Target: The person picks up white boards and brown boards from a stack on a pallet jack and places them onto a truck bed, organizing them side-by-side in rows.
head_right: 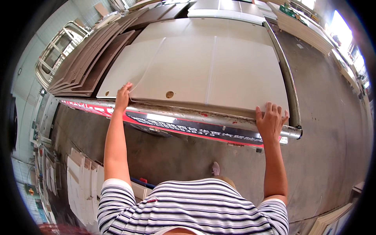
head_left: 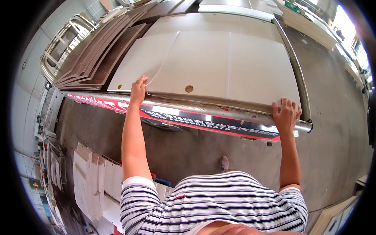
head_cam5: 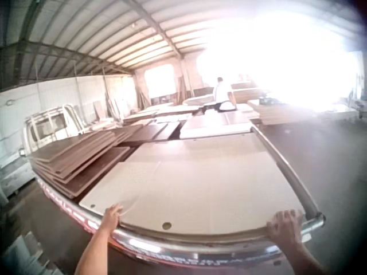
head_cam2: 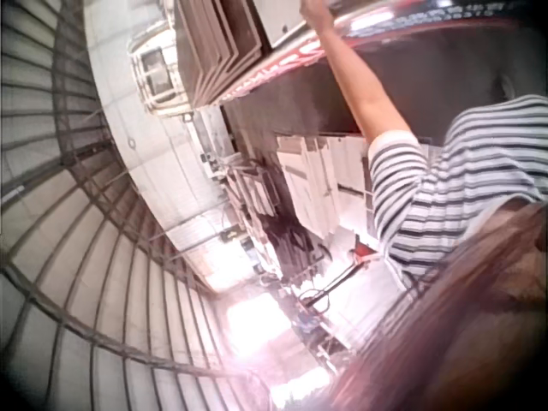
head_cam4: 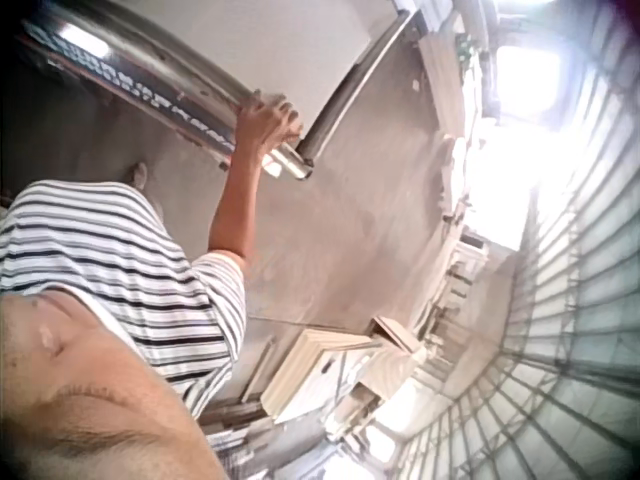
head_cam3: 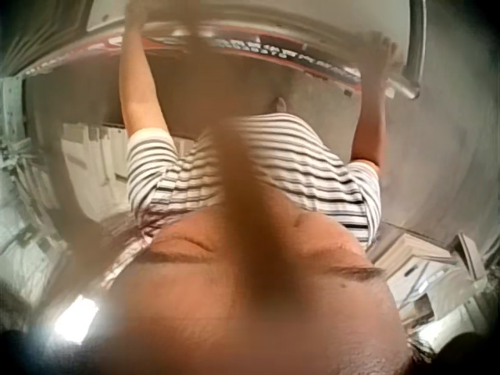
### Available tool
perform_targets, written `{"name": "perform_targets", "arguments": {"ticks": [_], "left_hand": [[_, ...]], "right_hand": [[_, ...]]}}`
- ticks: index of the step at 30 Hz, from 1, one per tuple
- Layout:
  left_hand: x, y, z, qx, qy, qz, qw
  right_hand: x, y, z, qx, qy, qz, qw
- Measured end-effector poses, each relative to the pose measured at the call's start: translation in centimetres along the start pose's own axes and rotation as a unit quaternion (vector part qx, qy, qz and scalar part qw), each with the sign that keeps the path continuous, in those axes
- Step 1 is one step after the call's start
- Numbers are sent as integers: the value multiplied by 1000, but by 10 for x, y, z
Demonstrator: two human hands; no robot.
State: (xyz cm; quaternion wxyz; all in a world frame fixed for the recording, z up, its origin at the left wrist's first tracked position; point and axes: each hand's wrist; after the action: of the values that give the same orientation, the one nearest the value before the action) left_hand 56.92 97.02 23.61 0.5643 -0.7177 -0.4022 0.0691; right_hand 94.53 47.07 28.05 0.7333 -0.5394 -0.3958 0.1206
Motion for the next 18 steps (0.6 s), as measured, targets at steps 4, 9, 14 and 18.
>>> {"name": "perform_targets", "arguments": {"ticks": [4, 9, 14, 18], "left_hand": [[-5, -6, -21, 21, -28, -14, 999], [-23, -7, -44, 30, -46, -22, 998], [-37, -5, -55, 51, -31, -58, 997], [-53, -2, -51, 76, -61, -97, 991]], "right_hand": [[5, -2, -13, 55, -42, -33, 997], [3, 6, -31, 101, -62, -25, 993], [2, -1, -34, 92, -73, -79, 990], [4, 2, -17, 135, -103, -121, 978]]}}
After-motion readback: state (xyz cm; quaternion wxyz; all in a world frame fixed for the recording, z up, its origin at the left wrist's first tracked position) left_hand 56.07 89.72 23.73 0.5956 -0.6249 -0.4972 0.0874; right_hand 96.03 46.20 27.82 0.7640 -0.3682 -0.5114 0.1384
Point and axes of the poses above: each hand's wrist, its own x-axis towards the middle knuckle, its own y-axis out of the palm, z = x × y, and after that the axes turned 6 degrees about z, right-handed
